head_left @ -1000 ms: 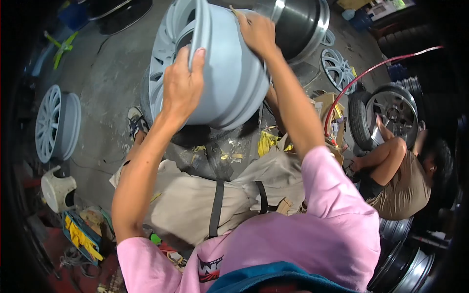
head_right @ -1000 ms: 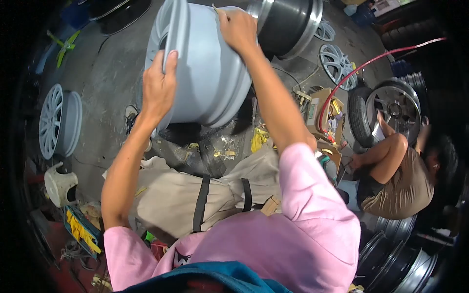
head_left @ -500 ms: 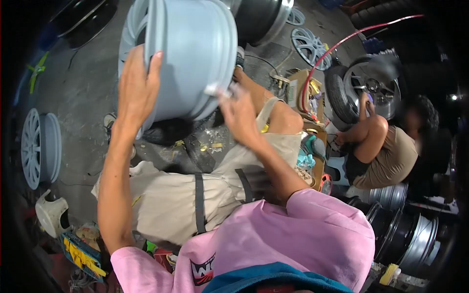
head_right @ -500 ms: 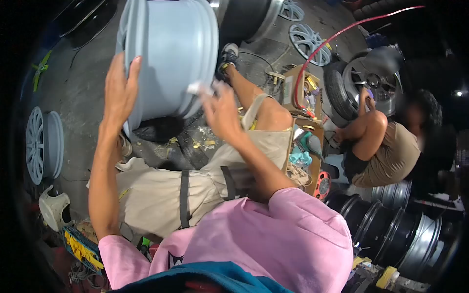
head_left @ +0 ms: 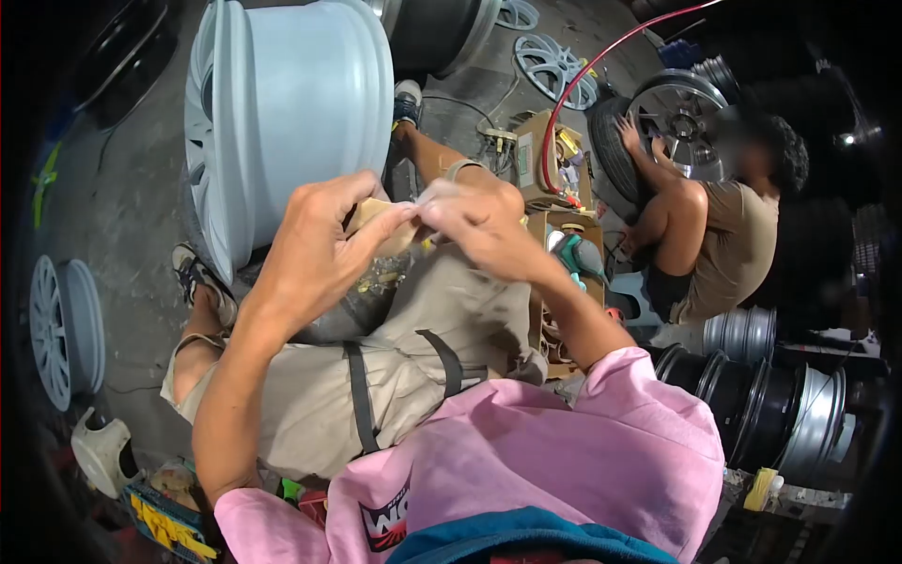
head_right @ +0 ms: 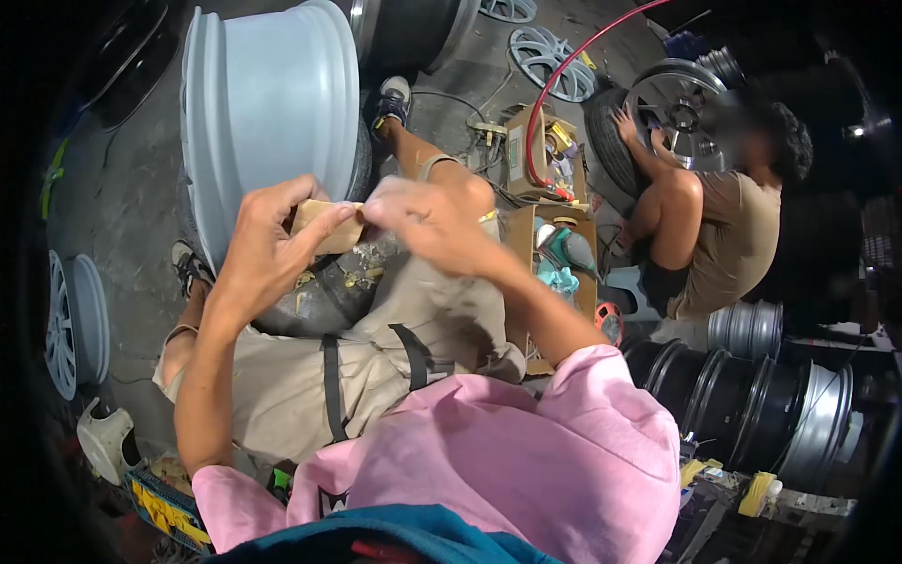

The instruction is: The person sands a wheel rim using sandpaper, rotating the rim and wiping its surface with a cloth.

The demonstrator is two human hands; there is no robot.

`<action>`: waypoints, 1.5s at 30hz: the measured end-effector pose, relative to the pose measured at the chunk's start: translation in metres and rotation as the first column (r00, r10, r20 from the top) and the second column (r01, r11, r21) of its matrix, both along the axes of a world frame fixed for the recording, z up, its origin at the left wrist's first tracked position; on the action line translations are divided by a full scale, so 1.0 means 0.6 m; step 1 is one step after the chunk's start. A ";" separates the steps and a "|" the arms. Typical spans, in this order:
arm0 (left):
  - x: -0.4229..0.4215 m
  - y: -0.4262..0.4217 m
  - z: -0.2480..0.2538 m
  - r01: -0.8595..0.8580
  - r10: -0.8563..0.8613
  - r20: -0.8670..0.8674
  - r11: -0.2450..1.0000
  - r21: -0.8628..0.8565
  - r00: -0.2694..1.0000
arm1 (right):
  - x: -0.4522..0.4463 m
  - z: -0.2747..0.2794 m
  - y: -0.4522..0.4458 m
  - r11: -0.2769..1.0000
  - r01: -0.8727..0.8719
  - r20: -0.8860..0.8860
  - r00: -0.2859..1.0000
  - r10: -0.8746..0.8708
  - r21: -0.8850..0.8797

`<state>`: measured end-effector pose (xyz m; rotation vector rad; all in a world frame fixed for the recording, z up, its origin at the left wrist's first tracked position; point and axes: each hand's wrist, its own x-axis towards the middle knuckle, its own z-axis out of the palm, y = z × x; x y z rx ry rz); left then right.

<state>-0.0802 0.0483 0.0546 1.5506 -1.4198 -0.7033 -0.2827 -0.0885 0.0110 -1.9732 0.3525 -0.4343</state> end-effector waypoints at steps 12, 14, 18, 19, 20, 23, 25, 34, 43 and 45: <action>0.002 0.003 -0.023 -0.078 0.092 0.177 0.993 -0.088 0.980 | -0.549 -0.032 -0.576 0.225 0.147 -0.156 0.378 -0.913 -0.963; 0.001 -0.003 -0.019 -0.078 0.094 0.214 0.994 -0.080 0.972 | -0.548 -0.022 -0.610 0.317 0.071 -0.269 0.376 -0.887 -0.946; -0.001 -0.016 -0.017 -0.068 0.068 0.187 0.998 -0.008 0.980 | -0.495 0.062 -0.654 0.401 -0.005 -0.399 -0.092 -0.912 -0.916; -0.001 -0.016 -0.016 -0.067 0.078 0.205 0.996 -0.062 0.976 | -0.476 0.090 -0.656 0.421 0.127 -0.439 -0.191 -0.878 -0.898; 0.001 -0.014 -0.015 -0.067 0.090 0.220 0.992 -0.111 0.971 | -0.459 0.108 -0.659 0.426 0.256 -0.488 -0.279 -0.827 -0.868; 0.009 -0.008 -0.012 -0.089 0.107 0.236 0.993 -0.082 0.966 | -0.490 0.091 -0.691 0.294 0.263 -0.369 -0.305 -0.878 -0.919; 0.014 -0.004 -0.014 -0.089 0.105 0.260 0.993 -0.074 0.960 | -0.507 0.074 -0.700 0.317 0.247 -0.385 -0.314 -0.868 -0.916; 0.012 -0.008 -0.010 -0.098 0.117 0.247 0.991 -0.087 0.962 | -0.471 0.060 -0.741 0.333 0.241 -0.346 -0.012 -0.938 -0.911; 0.008 -0.009 -0.019 -0.058 0.087 0.282 0.992 -0.110 0.956 | -0.022 -0.017 -0.349 0.589 0.357 0.010 0.860 -0.509 -0.725; 0.008 -0.006 -0.022 -0.047 0.076 0.296 0.994 -0.103 0.952 | 0.044 -0.020 -0.278 0.659 0.445 0.060 0.852 -0.520 -0.606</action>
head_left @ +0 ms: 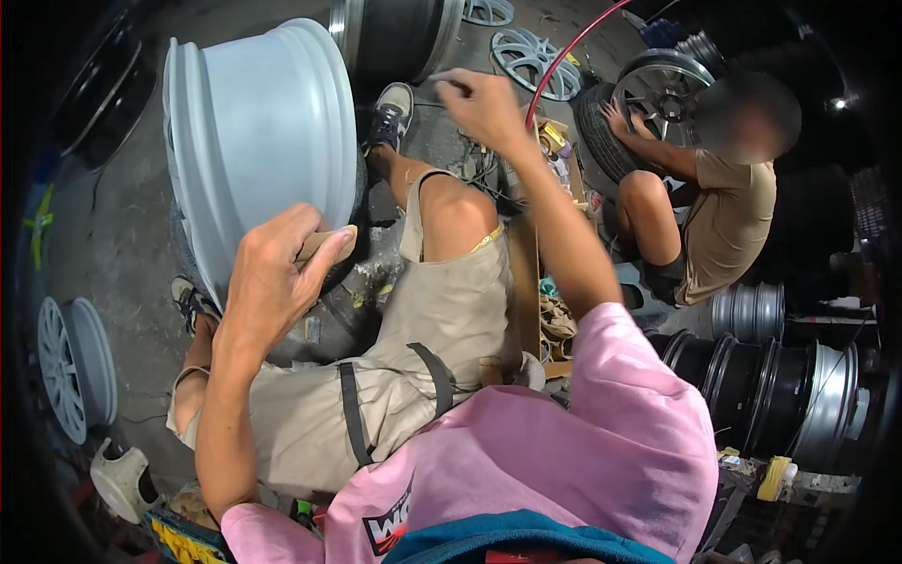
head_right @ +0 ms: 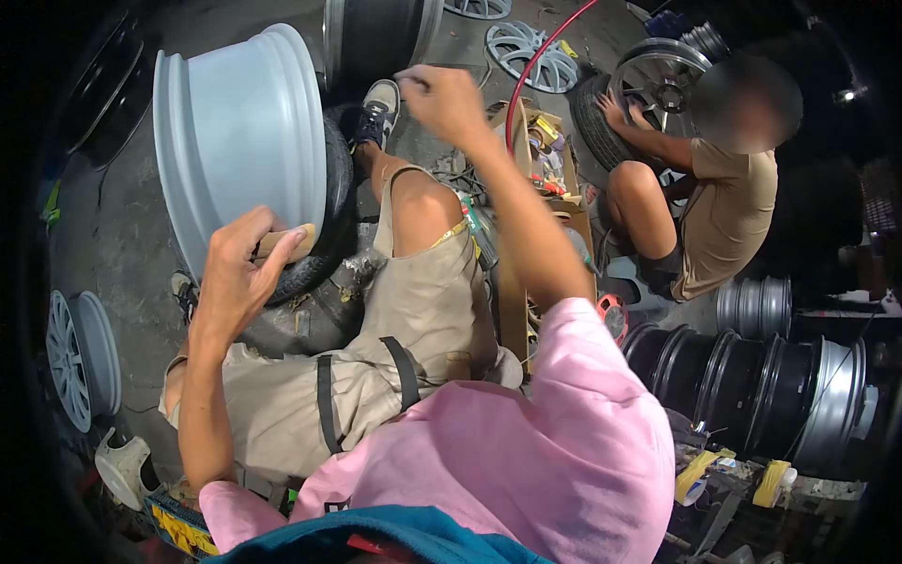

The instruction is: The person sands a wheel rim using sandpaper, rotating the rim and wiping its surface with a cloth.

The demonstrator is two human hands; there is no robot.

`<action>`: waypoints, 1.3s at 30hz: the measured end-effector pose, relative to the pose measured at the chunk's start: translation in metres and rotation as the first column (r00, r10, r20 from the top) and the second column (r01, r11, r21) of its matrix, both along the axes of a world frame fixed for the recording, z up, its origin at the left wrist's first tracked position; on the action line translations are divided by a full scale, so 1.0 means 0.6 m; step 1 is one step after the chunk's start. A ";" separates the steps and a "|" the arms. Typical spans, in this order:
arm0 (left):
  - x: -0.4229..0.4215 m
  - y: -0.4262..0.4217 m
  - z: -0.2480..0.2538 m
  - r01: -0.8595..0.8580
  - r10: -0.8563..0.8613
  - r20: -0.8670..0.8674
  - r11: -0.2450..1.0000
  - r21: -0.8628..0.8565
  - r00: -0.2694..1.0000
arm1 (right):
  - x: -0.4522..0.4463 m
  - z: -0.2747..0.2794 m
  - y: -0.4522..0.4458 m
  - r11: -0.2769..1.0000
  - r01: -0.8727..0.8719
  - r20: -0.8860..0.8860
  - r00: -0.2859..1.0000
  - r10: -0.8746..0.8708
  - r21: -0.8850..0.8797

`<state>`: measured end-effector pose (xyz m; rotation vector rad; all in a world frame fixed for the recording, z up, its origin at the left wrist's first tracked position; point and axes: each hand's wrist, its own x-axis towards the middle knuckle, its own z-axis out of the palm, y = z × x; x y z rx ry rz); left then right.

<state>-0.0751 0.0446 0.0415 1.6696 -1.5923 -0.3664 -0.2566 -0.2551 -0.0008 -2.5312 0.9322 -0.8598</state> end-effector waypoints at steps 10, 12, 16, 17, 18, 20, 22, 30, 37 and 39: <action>0.005 0.030 0.009 -0.014 0.014 0.014 0.999 -0.046 1.000 | 0.047 -0.089 0.049 0.986 -0.118 -0.008 0.993 0.120 0.119; 0.004 0.031 0.010 -0.015 0.015 0.009 0.999 -0.044 1.000 | 0.038 -0.095 0.044 0.977 -0.160 -0.085 0.981 0.173 0.144; 0.000 0.028 0.006 0.001 0.000 0.015 0.999 -0.046 1.000 | 0.044 -0.084 0.055 0.971 -0.151 -0.068 0.984 0.166 0.185; 0.000 0.027 0.004 0.001 -0.001 0.007 0.999 -0.042 1.000 | 0.044 -0.084 0.054 0.967 -0.163 -0.068 0.981 0.180 0.198; -0.001 0.026 0.004 0.002 -0.002 0.007 0.999 -0.041 1.000 | 0.044 -0.084 0.054 0.961 -0.175 -0.068 0.979 0.193 0.212; -0.001 0.026 0.005 0.002 -0.003 -0.003 0.999 -0.043 1.000 | 0.041 -0.092 0.048 0.961 -0.185 -0.061 0.978 0.201 0.207; 0.001 0.027 0.004 0.009 -0.009 -0.006 0.999 -0.038 1.000 | 0.039 -0.097 0.045 0.960 -0.193 -0.055 0.977 0.208 0.202; 0.011 0.026 0.010 -0.046 0.048 0.070 0.998 -0.035 0.996 | 0.054 -0.025 0.124 0.917 -0.278 -0.026 0.954 0.298 0.285; 0.020 0.035 0.018 -0.167 0.146 -0.198 0.981 -0.096 0.969 | 0.088 0.029 0.300 0.208 -0.643 0.527 0.740 0.418 0.737; 0.021 0.040 0.021 -0.216 0.183 -0.269 0.971 -0.099 0.946 | 0.103 0.033 0.321 0.149 -0.668 0.557 0.705 0.439 0.729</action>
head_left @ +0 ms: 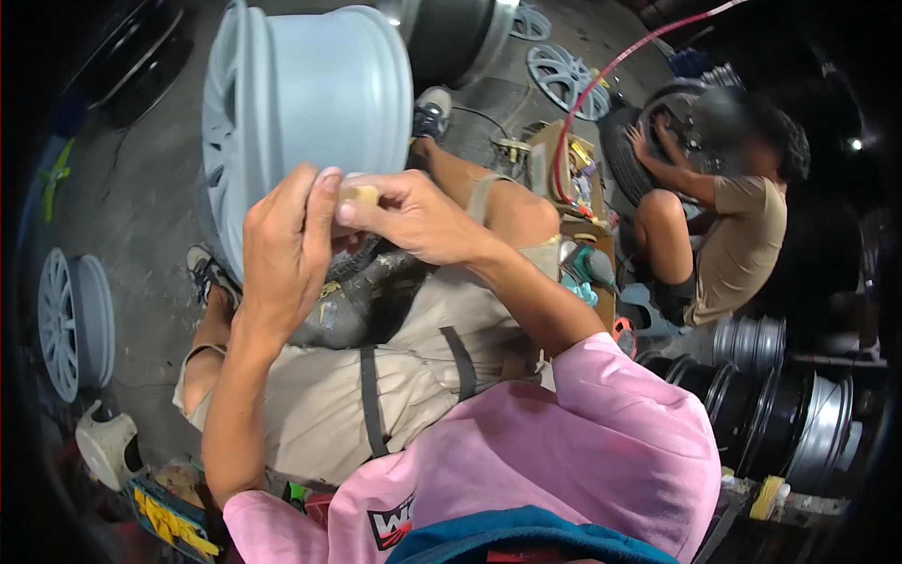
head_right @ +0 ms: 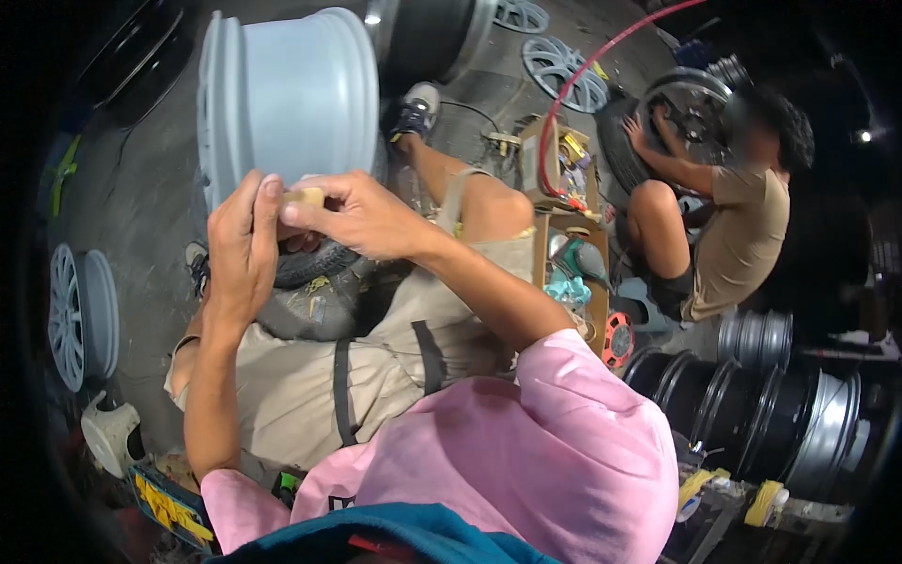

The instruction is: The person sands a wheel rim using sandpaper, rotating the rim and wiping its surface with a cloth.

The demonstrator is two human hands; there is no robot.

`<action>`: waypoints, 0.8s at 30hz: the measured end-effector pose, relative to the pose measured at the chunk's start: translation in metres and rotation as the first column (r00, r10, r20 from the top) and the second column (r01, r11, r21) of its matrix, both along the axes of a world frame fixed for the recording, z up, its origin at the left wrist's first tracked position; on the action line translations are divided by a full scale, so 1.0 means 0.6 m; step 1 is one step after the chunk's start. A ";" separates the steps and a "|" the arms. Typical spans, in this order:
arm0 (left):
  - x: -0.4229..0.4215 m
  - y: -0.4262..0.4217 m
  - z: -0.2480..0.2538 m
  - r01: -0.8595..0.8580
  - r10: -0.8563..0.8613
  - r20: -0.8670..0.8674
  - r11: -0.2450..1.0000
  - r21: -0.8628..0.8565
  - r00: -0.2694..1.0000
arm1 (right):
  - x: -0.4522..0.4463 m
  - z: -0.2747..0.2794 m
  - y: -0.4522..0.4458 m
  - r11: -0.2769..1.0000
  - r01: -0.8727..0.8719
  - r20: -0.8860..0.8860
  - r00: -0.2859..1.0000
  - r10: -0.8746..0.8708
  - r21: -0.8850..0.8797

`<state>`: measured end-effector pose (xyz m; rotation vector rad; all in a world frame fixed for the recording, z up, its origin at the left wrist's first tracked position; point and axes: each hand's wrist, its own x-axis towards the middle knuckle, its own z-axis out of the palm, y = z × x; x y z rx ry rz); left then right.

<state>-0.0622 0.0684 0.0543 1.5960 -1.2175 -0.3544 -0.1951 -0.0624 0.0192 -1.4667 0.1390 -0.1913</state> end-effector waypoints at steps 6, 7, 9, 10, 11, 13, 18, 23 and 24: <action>0.081 0.029 0.014 -0.277 0.279 0.244 0.960 -0.046 0.929 | 0.062 0.032 -0.048 0.569 0.504 0.378 0.864 -0.334 -0.650; 0.101 0.036 0.013 -0.310 0.310 0.264 0.950 -0.043 0.913 | 0.083 0.015 -0.089 0.436 0.589 0.441 0.805 -0.398 -0.681; 0.134 0.042 0.002 -0.385 0.411 0.105 0.900 -0.203 0.906 | 0.117 0.003 -0.134 0.150 0.655 0.545 0.715 -0.438 -0.740; 0.144 0.046 -0.004 -0.393 0.421 0.113 0.896 -0.208 0.900 | 0.133 -0.025 -0.156 0.026 0.678 0.610 0.678 -0.410 -0.735; 0.155 0.050 -0.011 -0.392 0.405 0.080 0.909 -0.138 0.911 | 0.144 -0.053 -0.158 0.005 0.653 0.615 0.716 -0.331 -0.757; 0.163 0.049 -0.044 -0.360 0.361 0.025 0.933 -0.017 0.932 | 0.160 -0.098 -0.129 -0.015 0.639 0.622 0.744 -0.242 -0.769; 0.127 0.054 -0.061 -0.239 0.251 -0.048 0.956 0.172 0.967 | 0.236 -0.082 -0.217 0.077 0.620 0.560 0.749 -0.353 -0.781; 0.115 0.032 -0.074 -0.253 0.284 -0.294 0.957 0.140 0.913 | 0.436 -0.040 -0.393 0.288 0.259 0.128 0.905 -0.405 -0.922; 0.117 0.025 -0.085 -0.301 0.324 -0.331 0.946 0.120 0.886 | 0.459 -0.029 -0.370 0.396 0.277 0.096 0.903 -0.418 -0.875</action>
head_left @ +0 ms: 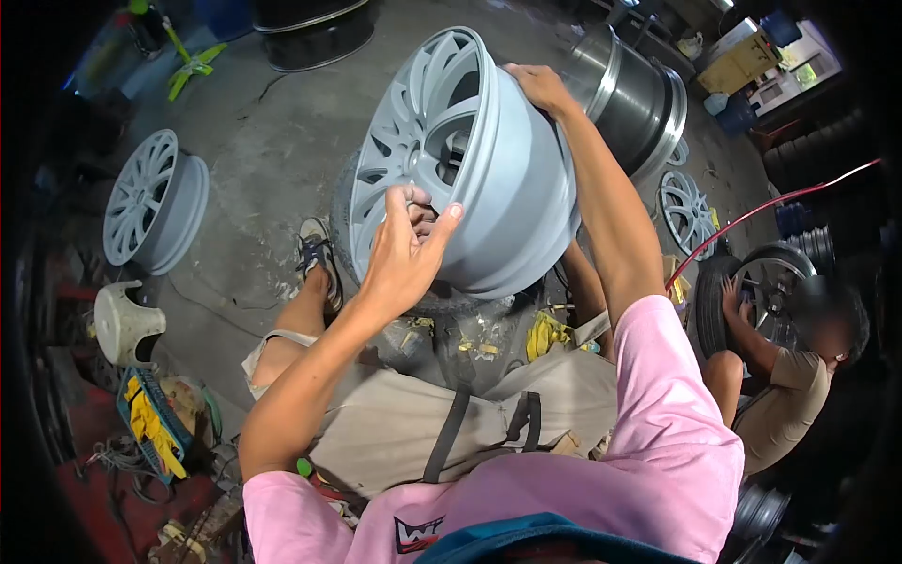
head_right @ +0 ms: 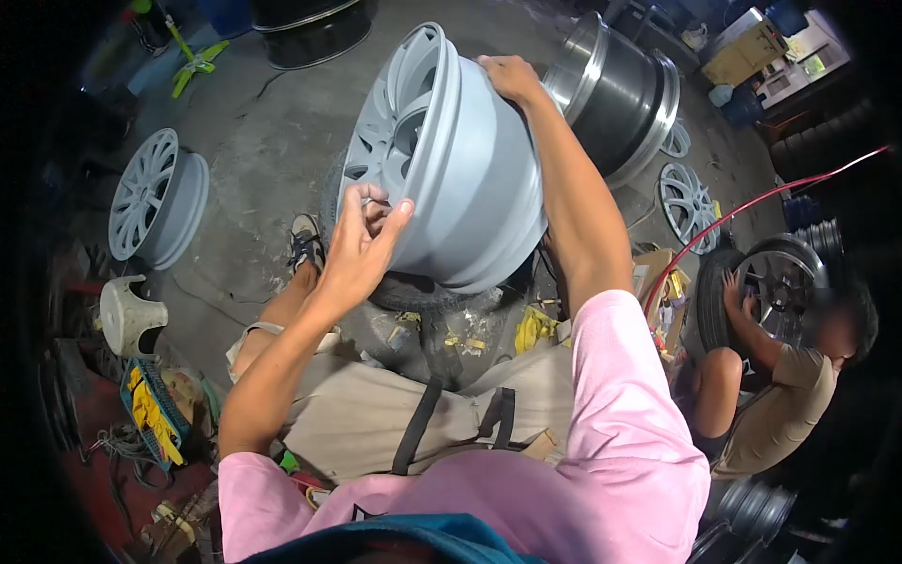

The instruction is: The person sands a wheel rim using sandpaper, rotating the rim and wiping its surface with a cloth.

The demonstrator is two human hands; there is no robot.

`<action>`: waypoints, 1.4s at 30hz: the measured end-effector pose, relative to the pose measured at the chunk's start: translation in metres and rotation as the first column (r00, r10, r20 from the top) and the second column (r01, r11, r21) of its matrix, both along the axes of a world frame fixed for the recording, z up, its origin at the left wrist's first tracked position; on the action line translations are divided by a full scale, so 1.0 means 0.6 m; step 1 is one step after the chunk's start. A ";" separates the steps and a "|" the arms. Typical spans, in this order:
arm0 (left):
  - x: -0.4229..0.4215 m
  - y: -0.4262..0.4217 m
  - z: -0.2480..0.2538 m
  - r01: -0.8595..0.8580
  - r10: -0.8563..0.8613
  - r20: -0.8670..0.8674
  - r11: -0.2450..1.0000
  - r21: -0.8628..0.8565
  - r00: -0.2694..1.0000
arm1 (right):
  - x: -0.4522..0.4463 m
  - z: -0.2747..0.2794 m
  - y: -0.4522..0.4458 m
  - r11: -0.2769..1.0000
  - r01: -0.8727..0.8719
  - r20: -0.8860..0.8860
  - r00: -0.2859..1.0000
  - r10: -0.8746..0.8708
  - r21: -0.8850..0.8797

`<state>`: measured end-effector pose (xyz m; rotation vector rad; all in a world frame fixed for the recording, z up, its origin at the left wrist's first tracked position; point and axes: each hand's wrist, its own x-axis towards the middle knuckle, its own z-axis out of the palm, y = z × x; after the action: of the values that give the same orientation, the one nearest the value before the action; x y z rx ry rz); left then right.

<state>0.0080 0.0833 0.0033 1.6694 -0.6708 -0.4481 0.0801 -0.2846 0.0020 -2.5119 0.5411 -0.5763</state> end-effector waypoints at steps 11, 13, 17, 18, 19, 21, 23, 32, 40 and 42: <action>-0.003 0.003 -0.039 0.034 -0.033 -0.023 0.999 0.043 0.999 | -0.292 -0.077 0.182 0.863 0.020 0.280 0.949 0.142 -0.505; 0.015 -0.007 -0.068 0.115 -0.111 -0.058 0.990 0.078 0.992 | -0.238 -0.024 0.096 0.874 0.067 0.154 0.988 0.009 -0.482; 0.045 -0.013 -0.039 0.296 -0.265 -0.166 0.935 0.197 0.950 | -0.081 -0.015 -0.122 0.957 -0.027 -0.157 0.987 -0.020 -0.289; 0.046 -0.014 -0.034 0.414 -0.349 -0.267 0.877 0.244 0.898 | -0.070 -0.015 -0.133 0.988 0.020 -0.210 0.976 -0.052 -0.151; 0.040 -0.018 -0.042 0.371 -0.322 -0.235 0.904 0.213 0.917 | -0.074 -0.029 -0.141 0.989 0.023 -0.225 0.973 -0.055 -0.146; 0.027 -0.022 -0.052 0.310 -0.280 -0.199 0.940 0.142 0.939 | -0.084 -0.052 -0.154 0.994 -0.073 -0.121 0.991 0.063 -0.082; 0.037 -0.019 -0.064 0.291 -0.268 -0.172 0.948 0.128 0.948 | -0.183 -0.050 -0.047 0.995 0.060 0.194 0.980 -0.043 -0.078; 0.058 -0.006 -0.006 0.413 -0.371 -0.192 0.864 0.289 0.909 | -0.521 -0.255 0.413 0.973 0.144 0.009 0.989 -0.145 -0.179; 0.210 0.055 -0.042 0.088 -0.081 -0.057 0.987 0.134 0.995 | -0.551 -0.193 0.310 0.966 0.243 0.202 0.945 -0.256 0.086; 0.262 0.076 -0.086 -0.126 0.082 0.185 0.962 0.242 0.979 | -0.549 -0.209 0.285 0.901 0.277 0.177 0.920 -0.349 0.333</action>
<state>0.1650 0.1288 -0.0482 1.9933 -0.6698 -0.3249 -0.2490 -0.1133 -0.1233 -2.0452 0.8830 -0.8287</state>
